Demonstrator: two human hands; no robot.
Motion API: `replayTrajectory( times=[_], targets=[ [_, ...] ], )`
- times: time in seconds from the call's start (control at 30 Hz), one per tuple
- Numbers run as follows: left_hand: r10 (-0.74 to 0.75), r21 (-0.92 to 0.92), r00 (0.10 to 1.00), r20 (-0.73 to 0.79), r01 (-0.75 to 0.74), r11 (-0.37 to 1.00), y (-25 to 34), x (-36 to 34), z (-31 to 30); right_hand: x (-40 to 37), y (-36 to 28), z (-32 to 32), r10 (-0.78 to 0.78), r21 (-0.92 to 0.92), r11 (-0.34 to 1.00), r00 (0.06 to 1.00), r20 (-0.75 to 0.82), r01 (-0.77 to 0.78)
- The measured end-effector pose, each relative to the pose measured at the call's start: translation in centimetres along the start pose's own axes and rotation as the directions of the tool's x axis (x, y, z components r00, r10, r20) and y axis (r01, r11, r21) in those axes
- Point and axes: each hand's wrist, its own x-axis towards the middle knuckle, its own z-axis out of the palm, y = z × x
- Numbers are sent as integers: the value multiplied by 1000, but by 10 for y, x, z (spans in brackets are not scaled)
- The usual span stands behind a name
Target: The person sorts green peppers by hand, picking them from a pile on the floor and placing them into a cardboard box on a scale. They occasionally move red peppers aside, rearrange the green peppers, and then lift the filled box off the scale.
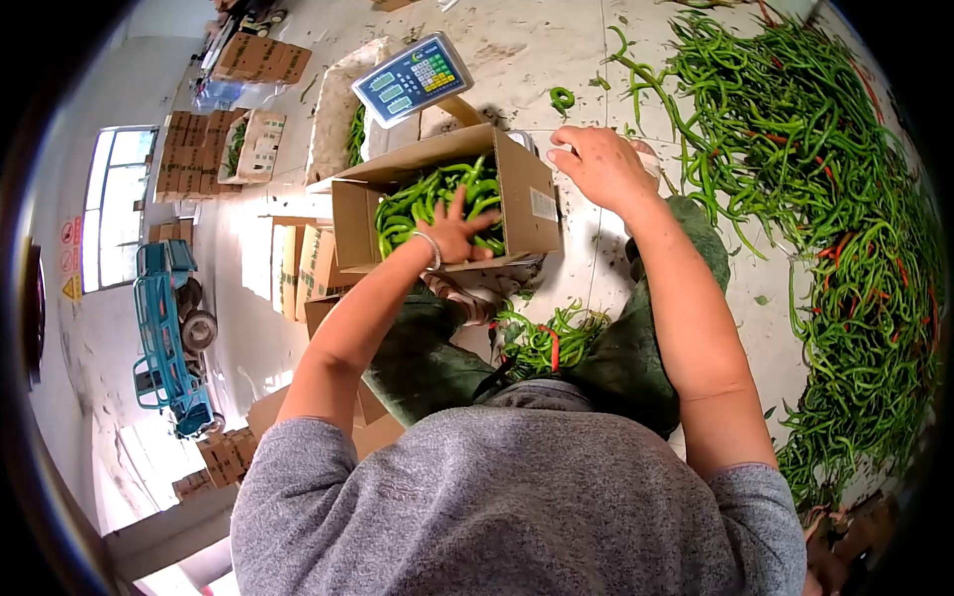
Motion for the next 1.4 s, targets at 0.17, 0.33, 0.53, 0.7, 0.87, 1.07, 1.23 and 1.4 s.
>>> replayTrajectory(
  times=[0.17,0.33,0.53,0.7,0.87,1.07,1.23,1.4],
  targets=[
    [244,-105,968,-59,-249,963,-45,0,-9,0,-2,2,6,-51,999,1000,17,-5],
    [169,-240,910,-378,-272,932,-145,30,31,-4,2,1,-103,-81,991,995,2,103],
    [42,-305,866,-499,-221,926,-149,3,34,-6,5,2,-116,-88,989,993,-10,115],
    [-66,-40,929,-365,55,998,-104,-2,12,-2,-5,0,-112,-59,992,993,32,113],
    [206,-166,820,-534,-341,925,-59,22,5,-5,-16,-3,-57,-100,993,995,81,65],
    [202,-252,897,-393,-316,915,-86,28,16,-5,-10,-3,-58,-83,994,996,74,65],
    [329,-132,867,-375,-401,906,-109,11,20,-5,-9,0,-40,-44,998,994,101,45],
    [29,-147,959,-280,-73,986,-150,22,44,-5,-2,-2,-76,-55,995,995,59,79]
  ],
)
